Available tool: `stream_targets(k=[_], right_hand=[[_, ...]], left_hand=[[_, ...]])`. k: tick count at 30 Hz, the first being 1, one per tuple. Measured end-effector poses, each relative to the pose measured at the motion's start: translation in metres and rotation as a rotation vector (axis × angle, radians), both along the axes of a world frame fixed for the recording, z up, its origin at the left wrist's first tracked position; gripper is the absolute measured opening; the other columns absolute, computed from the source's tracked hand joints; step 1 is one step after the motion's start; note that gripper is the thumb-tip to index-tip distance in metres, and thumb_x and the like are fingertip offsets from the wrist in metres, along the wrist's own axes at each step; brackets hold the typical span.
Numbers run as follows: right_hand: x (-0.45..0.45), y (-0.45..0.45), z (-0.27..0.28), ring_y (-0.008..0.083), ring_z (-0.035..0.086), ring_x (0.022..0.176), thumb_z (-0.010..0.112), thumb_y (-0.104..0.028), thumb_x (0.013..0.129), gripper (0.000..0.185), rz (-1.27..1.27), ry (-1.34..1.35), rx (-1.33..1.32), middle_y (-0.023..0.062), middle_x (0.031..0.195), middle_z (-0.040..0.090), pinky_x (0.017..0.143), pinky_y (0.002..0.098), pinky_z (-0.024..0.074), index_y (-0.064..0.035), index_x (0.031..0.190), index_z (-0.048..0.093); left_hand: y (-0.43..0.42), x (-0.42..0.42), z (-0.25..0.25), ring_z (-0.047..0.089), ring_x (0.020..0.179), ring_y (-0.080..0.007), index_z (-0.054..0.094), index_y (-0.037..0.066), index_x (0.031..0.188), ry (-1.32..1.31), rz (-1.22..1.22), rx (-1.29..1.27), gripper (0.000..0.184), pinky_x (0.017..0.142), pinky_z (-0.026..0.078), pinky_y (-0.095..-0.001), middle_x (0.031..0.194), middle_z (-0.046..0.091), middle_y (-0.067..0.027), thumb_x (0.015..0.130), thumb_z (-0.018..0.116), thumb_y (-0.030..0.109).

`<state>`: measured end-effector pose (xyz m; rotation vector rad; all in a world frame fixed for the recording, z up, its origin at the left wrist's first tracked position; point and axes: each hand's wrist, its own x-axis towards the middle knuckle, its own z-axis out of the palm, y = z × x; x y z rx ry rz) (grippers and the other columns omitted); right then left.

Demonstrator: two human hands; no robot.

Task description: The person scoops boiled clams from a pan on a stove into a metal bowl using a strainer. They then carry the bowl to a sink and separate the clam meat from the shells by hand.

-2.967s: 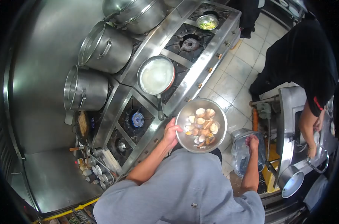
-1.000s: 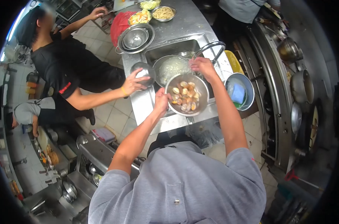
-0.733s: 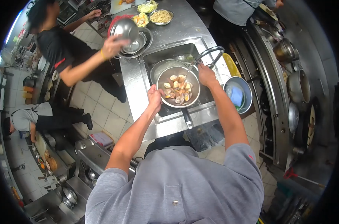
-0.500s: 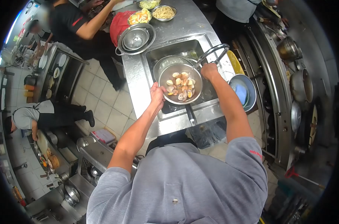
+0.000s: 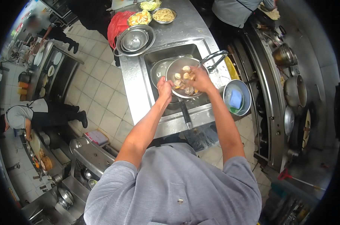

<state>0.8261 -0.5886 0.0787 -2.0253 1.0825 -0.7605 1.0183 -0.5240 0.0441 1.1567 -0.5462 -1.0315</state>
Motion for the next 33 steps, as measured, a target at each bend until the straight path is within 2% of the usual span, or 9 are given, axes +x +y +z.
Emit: stream_targets(k=[2,4,10,14,20,22,26,30,33], right_hand=[[0.019,0.015,0.003,0.0428,0.059,0.122,0.078,-0.023,0.083,0.068,-0.131,0.384,-0.399,0.0321,0.137,0.055,0.104,0.0463,0.0486,-0.0051,0.144,0.053],[0.028,0.019,0.018,0.0439,0.053,0.128,0.079,-0.028,0.083,0.071,-0.115,0.525,-0.175,0.0339,0.148,0.042,0.107,0.0456,0.0456,-0.0073,0.145,0.051],[0.02,-0.005,0.02,0.0422,0.062,0.116,0.074,-0.028,0.086,0.034,-0.073,0.122,0.114,0.0255,0.121,0.067,0.096,0.0502,0.049,-0.0055,0.11,0.069],[0.04,0.023,0.028,0.0388,0.067,0.104,0.07,-0.025,0.088,0.027,-0.269,0.265,-0.285,0.0167,0.106,0.074,0.094,0.0521,0.0496,-0.0071,0.108,0.072],[0.038,0.013,0.029,0.0353,0.069,0.104,0.068,-0.019,0.087,0.029,-0.256,0.496,-0.168,0.0169,0.112,0.074,0.096,0.0482,0.0511,-0.0065,0.112,0.074],[0.027,0.0,0.006,0.0317,0.072,0.102,0.066,-0.015,0.09,0.025,-0.365,-0.003,-0.295,0.017,0.11,0.075,0.092,0.0431,0.0539,-0.0042,0.111,0.074],[-0.003,-0.004,0.032,0.0263,0.073,0.102,0.063,-0.012,0.095,0.025,-0.435,-0.347,0.019,0.0166,0.105,0.075,0.09,0.0362,0.0554,0.0019,0.113,0.071],[-0.027,0.007,0.042,0.0314,0.074,0.097,0.062,-0.011,0.093,0.026,-0.58,-0.367,-0.076,0.0201,0.102,0.075,0.089,0.0384,0.0565,0.0038,0.112,0.07],[-0.014,0.026,0.032,0.0409,0.056,0.126,0.067,-0.022,0.093,0.051,-0.289,-0.14,-0.217,0.0277,0.136,0.058,0.107,0.0459,0.0447,-0.0015,0.138,0.055]], left_hand=[[0.0,-0.006,0.024,0.038,0.043,-0.0099,0.051,0.013,0.08,0.014,-0.055,0.019,0.025,0.034,0.025,-0.0276,0.065,0.051,0.0024,0.07,0.053,-0.01],[0.001,-0.005,0.023,0.047,0.058,-0.0105,0.051,0.007,0.079,-0.063,-0.07,-0.013,0.023,0.048,0.035,-0.0263,0.073,0.054,0.0002,0.068,0.053,-0.012],[0.015,0.013,0.029,0.042,0.048,-0.0091,0.054,0.012,0.085,-0.027,-0.04,0.023,0.027,0.035,0.026,-0.0267,0.07,0.055,0.0014,0.069,0.052,-0.009],[0.012,0.015,0.021,0.041,0.048,-0.0093,0.053,0.012,0.082,-0.087,-0.002,-0.088,0.026,0.036,0.026,-0.0267,0.07,0.053,0.0025,0.067,0.055,-0.008],[0.027,0.013,0.043,0.04,0.047,-0.0101,0.051,0.01,0.077,-0.064,-0.083,0.054,0.022,0.038,0.029,-0.0289,0.067,0.05,0.0017,0.068,0.054,-0.01],[0.01,0.012,0.021,0.043,0.051,-0.0101,0.051,0.01,0.079,-0.043,-0.092,-0.017,0.023,0.043,0.031,-0.0278,0.067,0.051,0.0012,0.069,0.054,-0.01],[-0.007,0.002,0.025,0.036,0.048,-0.0098,0.05,0.015,0.084,0.016,-0.03,0.09,0.027,0.04,0.024,-0.0278,0.069,0.05,0.0023,0.071,0.053,-0.007],[0.003,0.005,0.037,0.046,0.058,-0.0108,0.051,0.009,0.078,-0.002,0.042,0.089,0.024,0.049,0.033,-0.0278,0.068,0.051,-0.0001,0.068,0.049,-0.012],[0.001,0.006,0.028,0.045,0.059,-0.0105,0.049,0.009,0.076,-0.002,-0.03,0.079,0.022,0.05,0.034,-0.0284,0.068,0.051,0.0007,0.067,0.052,-0.011]])
